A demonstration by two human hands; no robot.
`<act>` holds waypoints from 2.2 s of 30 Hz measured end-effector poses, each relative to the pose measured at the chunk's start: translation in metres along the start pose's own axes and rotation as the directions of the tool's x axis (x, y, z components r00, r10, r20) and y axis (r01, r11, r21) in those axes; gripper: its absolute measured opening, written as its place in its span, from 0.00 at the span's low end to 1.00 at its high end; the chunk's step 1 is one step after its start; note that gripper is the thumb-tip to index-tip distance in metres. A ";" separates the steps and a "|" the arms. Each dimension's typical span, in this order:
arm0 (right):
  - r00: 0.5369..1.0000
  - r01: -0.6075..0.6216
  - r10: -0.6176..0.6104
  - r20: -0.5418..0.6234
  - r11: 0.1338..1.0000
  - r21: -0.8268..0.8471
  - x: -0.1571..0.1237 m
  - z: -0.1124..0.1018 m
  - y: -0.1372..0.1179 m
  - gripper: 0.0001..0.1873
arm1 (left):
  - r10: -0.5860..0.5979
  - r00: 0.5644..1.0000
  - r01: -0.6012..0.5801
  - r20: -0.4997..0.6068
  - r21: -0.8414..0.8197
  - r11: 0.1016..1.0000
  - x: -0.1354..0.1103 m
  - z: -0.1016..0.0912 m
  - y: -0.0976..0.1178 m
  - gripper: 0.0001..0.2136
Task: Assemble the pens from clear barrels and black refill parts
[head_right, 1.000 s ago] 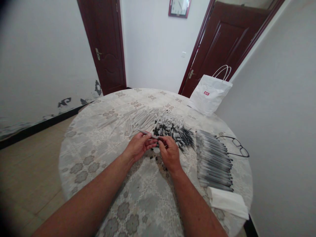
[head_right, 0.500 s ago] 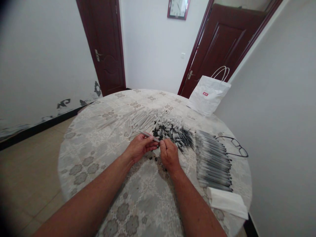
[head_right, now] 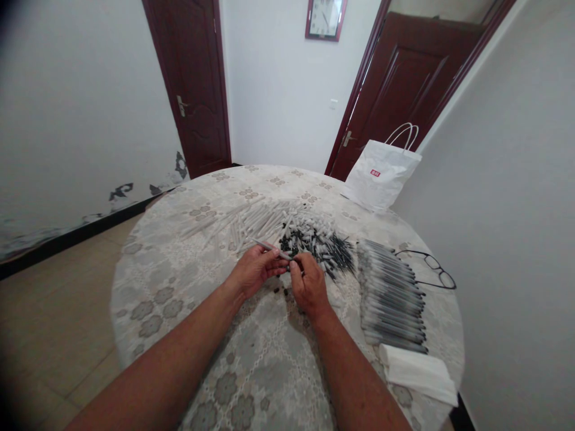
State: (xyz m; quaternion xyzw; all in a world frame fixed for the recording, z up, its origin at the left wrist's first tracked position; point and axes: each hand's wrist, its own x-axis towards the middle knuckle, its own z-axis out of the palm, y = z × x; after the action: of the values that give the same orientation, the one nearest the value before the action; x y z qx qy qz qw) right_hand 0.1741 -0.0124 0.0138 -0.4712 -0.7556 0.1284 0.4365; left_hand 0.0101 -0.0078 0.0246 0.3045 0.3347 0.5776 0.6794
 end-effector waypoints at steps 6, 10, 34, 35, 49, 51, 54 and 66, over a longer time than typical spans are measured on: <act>0.995 -0.082 0.082 0.058 0.997 0.011 -0.001 0.001 0.001 0.20 | -0.022 1.000 0.022 0.009 -0.007 1.000 0.000 0.000 -0.002 0.14; 0.997 -0.081 0.081 0.003 0.994 0.079 -0.002 0.000 0.002 0.14 | -0.001 1.000 0.001 -0.002 -0.008 1.000 0.001 -0.002 -0.002 0.13; 0.999 -0.001 0.004 -0.038 0.997 0.072 -0.001 -0.002 0.001 0.09 | 0.000 1.000 0.000 0.006 0.009 1.000 0.001 -0.001 -0.001 0.13; 1.000 0.015 -0.014 -0.027 0.999 0.045 -0.001 -0.002 0.001 0.08 | -0.002 1.000 0.002 0.012 0.011 1.000 0.001 -0.002 -0.001 0.13; 1.000 -0.015 0.015 -0.007 0.996 0.092 -0.001 -0.002 0.001 0.09 | 0.017 1.000 -0.017 0.014 0.024 1.000 0.002 -0.004 0.001 0.13; 1.000 0.020 -0.020 -0.011 0.998 0.057 -0.001 -0.003 0.000 0.09 | 0.011 1.000 -0.012 0.016 0.023 1.000 0.002 -0.003 0.001 0.13; 0.999 0.052 -0.052 0.002 0.999 0.001 -0.001 -0.002 0.000 0.08 | -0.002 1.000 0.001 0.025 0.024 1.000 0.001 -0.003 0.000 0.14; 0.996 -0.062 0.057 0.072 0.996 0.064 -0.002 -0.002 -0.004 0.17 | 0.001 0.999 -0.002 0.033 0.058 0.998 0.001 -0.003 -0.003 0.13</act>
State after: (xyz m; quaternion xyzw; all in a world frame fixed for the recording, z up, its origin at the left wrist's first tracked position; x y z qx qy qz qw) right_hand 0.1737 -0.0160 0.0161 -0.4739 -0.7515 0.1826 0.4210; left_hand 0.0096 -0.0075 0.0206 0.3336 0.3399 0.5632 0.6753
